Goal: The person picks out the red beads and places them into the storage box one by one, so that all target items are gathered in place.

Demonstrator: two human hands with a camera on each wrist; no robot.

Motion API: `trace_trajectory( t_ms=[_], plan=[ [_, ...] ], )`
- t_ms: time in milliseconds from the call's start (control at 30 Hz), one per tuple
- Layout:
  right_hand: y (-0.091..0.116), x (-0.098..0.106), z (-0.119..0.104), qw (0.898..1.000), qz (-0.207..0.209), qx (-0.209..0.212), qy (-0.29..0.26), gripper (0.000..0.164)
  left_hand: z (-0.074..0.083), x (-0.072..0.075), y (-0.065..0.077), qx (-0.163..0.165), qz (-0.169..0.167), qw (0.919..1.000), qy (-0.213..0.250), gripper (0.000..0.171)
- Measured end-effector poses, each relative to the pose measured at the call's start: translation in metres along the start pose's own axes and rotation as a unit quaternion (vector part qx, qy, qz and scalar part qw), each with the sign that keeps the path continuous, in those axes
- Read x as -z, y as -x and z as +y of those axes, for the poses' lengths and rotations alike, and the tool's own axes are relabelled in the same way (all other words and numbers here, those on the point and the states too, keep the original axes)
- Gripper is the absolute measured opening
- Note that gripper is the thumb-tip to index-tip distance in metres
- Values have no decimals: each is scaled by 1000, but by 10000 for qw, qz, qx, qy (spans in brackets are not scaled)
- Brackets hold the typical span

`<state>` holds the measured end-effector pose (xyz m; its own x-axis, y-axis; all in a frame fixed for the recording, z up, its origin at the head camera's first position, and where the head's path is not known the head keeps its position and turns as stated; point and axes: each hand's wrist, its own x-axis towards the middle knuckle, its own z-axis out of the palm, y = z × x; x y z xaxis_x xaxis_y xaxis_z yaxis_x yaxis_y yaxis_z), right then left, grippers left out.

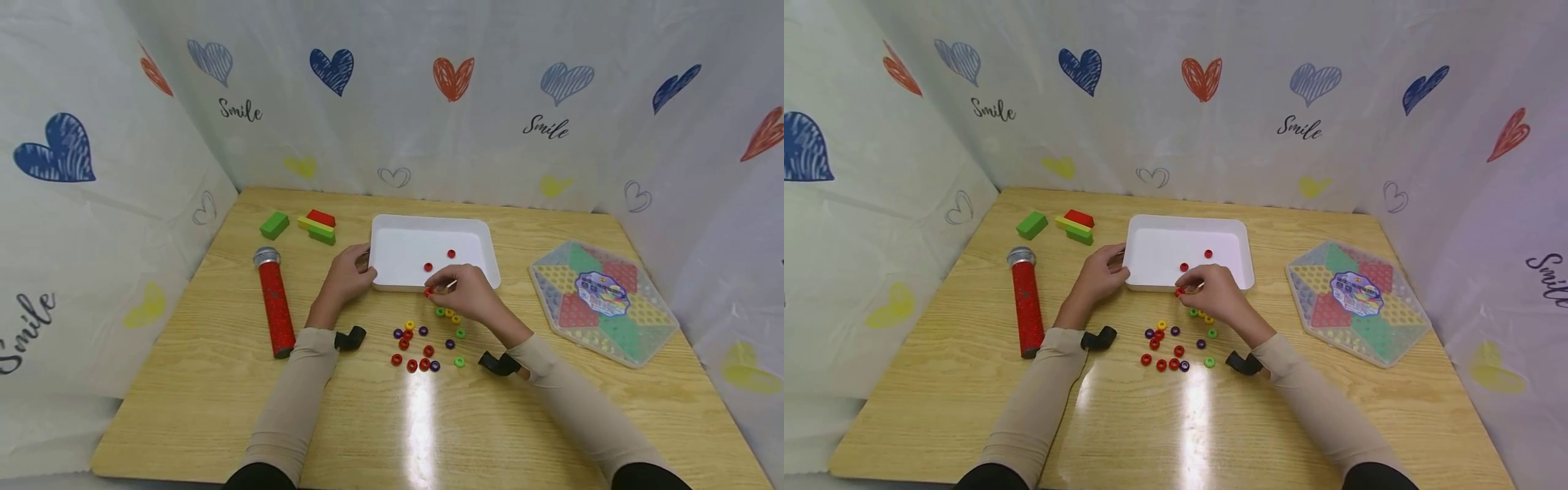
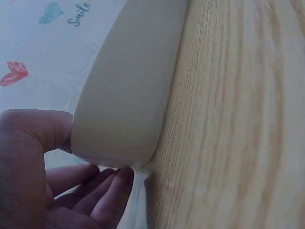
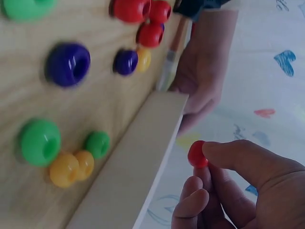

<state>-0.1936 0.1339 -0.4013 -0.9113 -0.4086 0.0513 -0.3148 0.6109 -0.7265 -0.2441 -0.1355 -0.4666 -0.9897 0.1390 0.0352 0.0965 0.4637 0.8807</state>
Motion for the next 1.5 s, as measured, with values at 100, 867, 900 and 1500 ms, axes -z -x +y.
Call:
trace_trajectory(
  t_ms=[100, 867, 900, 1500],
  plan=[
    [-10, 5, 2, 9998, 121, -84, 157, 18, 0, -1, 0, -2, 9, 10000, -18, 62],
    [-44, 6, 33, 9951, -46, -916, 367, 21, 0, -2, 1, -22, 30, 10000, 30, 61],
    [-44, 6, 34, 9950, -55, -923, 386, 21, 0, -2, 1, -37, 29, 10000, 31, 61],
    [-49, 1, 46, 9947, -221, -874, 499, 18, -1, -1, 0, -59, 9, 10000, -48, 62]
  ],
)
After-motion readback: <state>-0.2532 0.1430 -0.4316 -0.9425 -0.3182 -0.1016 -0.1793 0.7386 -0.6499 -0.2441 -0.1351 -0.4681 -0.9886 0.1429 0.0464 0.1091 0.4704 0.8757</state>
